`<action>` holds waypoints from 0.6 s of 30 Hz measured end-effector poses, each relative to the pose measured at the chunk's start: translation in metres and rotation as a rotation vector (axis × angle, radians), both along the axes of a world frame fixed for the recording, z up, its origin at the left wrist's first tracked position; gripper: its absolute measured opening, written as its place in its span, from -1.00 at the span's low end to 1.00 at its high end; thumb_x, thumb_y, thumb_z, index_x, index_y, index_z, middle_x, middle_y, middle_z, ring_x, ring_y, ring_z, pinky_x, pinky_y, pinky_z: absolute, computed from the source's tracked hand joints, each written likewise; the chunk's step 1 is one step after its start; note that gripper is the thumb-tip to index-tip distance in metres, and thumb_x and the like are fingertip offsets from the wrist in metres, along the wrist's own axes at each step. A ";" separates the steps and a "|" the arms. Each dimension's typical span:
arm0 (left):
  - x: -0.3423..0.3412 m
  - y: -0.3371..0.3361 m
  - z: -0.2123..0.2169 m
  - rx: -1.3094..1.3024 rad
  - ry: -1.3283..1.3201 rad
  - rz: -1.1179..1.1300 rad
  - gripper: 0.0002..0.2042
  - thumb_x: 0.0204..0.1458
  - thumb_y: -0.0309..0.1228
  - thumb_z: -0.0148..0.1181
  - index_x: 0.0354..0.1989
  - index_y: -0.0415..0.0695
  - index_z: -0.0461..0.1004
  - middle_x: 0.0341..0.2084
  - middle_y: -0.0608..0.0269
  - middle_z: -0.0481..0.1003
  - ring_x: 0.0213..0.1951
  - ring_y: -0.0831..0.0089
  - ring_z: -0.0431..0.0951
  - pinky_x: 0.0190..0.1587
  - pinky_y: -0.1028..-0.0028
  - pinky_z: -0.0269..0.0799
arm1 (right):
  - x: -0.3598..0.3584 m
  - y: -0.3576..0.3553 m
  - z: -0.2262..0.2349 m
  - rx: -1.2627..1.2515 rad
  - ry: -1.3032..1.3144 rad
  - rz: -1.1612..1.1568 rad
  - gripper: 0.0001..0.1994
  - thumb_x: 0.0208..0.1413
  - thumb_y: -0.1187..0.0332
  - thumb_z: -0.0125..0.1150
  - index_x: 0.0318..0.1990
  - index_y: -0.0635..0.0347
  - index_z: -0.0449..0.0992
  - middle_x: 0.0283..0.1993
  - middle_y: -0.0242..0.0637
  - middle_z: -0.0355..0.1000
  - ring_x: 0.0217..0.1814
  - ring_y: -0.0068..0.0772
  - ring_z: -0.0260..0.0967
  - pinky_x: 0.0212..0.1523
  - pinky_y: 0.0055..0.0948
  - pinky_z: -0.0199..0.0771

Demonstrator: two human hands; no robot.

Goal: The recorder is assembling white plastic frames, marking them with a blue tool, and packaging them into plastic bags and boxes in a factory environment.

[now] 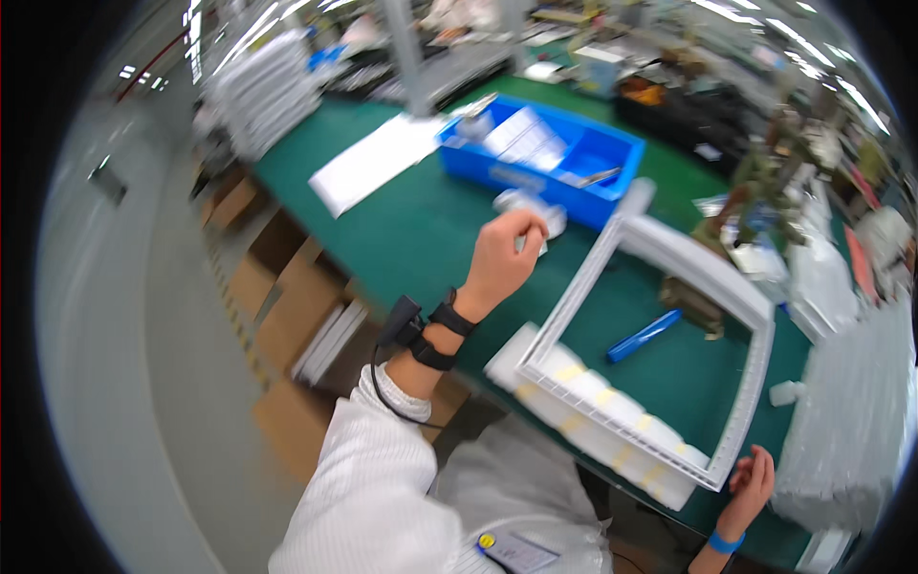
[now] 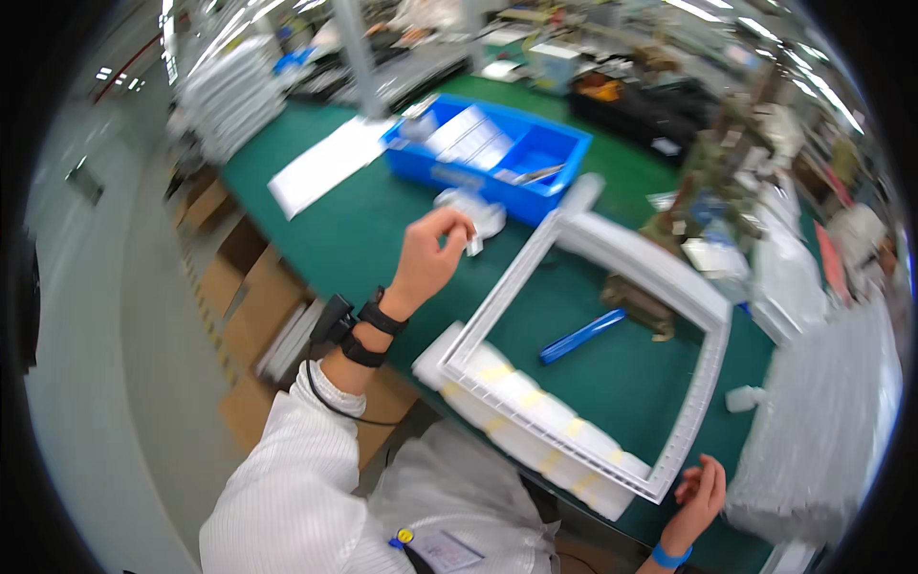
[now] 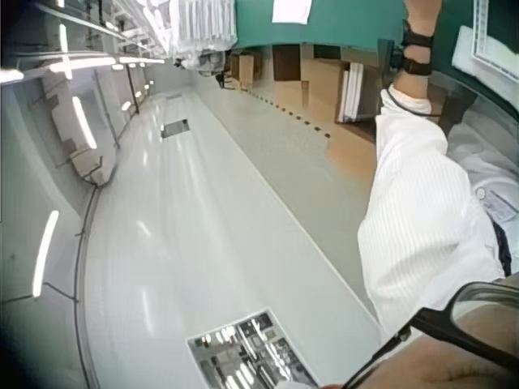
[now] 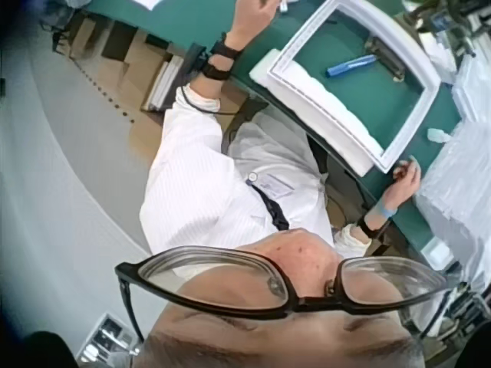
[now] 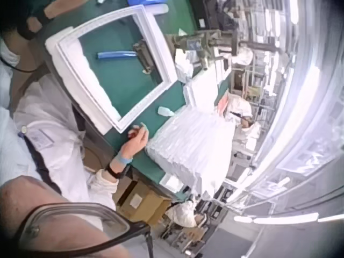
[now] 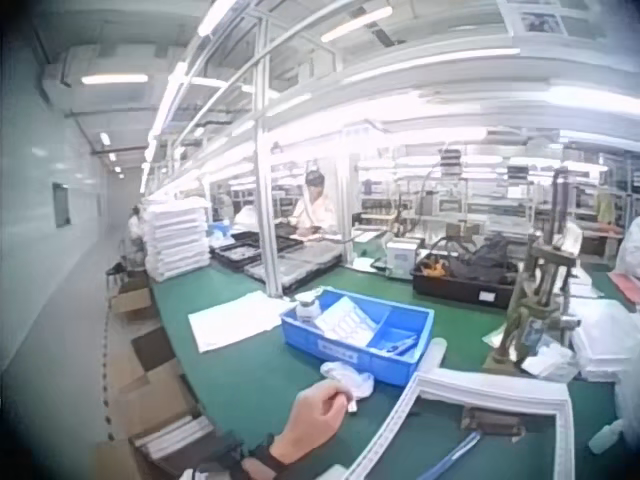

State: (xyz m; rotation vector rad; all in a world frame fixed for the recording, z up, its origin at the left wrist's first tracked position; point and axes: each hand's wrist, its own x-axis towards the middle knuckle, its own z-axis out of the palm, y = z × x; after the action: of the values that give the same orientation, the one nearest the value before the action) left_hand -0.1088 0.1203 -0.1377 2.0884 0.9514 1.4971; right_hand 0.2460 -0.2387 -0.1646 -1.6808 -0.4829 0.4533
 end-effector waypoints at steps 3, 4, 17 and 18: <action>-0.080 -0.047 0.007 -0.076 -0.078 0.217 -0.83 0.16 -0.46 0.01 -0.43 -0.24 0.46 -0.54 0.28 0.46 -0.48 0.57 0.43 -0.37 0.54 0.34 | 0.013 -0.030 -0.011 -0.032 -0.175 -0.003 -0.74 0.37 0.30 -0.03 -0.03 0.28 0.50 -0.47 -0.46 0.30 -0.55 -0.77 0.07 -0.55 -0.67 -0.05; -0.100 -0.042 -0.013 -0.106 -0.257 0.305 -0.81 0.19 -0.44 -0.01 -0.43 -0.23 0.45 -0.55 0.32 0.44 -0.47 0.59 0.42 -0.37 0.55 0.33 | 0.029 -0.051 -0.003 -0.089 -0.188 0.035 -0.66 0.31 0.16 0.05 0.03 0.24 0.49 -0.33 -0.40 0.43 -0.43 -0.64 0.29 -0.44 -0.63 0.26; -0.388 -0.228 -0.404 -1.470 0.231 0.855 -0.61 0.09 -0.12 0.04 -0.19 -0.23 0.57 -0.31 -0.09 0.58 -0.15 -0.04 0.56 -0.05 0.18 0.45 | -0.022 -0.049 -0.002 -0.201 -0.800 -0.059 -0.72 0.27 0.25 0.08 -0.29 0.30 0.57 -0.48 -0.34 0.36 -0.51 -0.46 0.24 -0.54 -0.49 0.19; -0.406 -0.233 -0.413 -1.359 0.413 0.883 -0.57 0.09 -0.10 0.04 -0.13 -0.23 0.57 -0.20 -0.13 0.58 -0.06 -0.08 0.55 0.01 0.17 0.44 | -0.022 -0.056 -0.009 -0.170 -0.640 -0.096 -0.71 0.27 0.22 0.07 -0.31 0.29 0.55 -0.49 -0.34 0.36 -0.51 -0.45 0.23 -0.55 -0.50 0.19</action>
State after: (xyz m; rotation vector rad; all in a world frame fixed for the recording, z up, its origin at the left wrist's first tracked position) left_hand -0.5147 -0.1123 -0.5504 0.9108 2.3220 0.2510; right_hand 0.2238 -0.2944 -0.1734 -1.9966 -0.8389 -0.1353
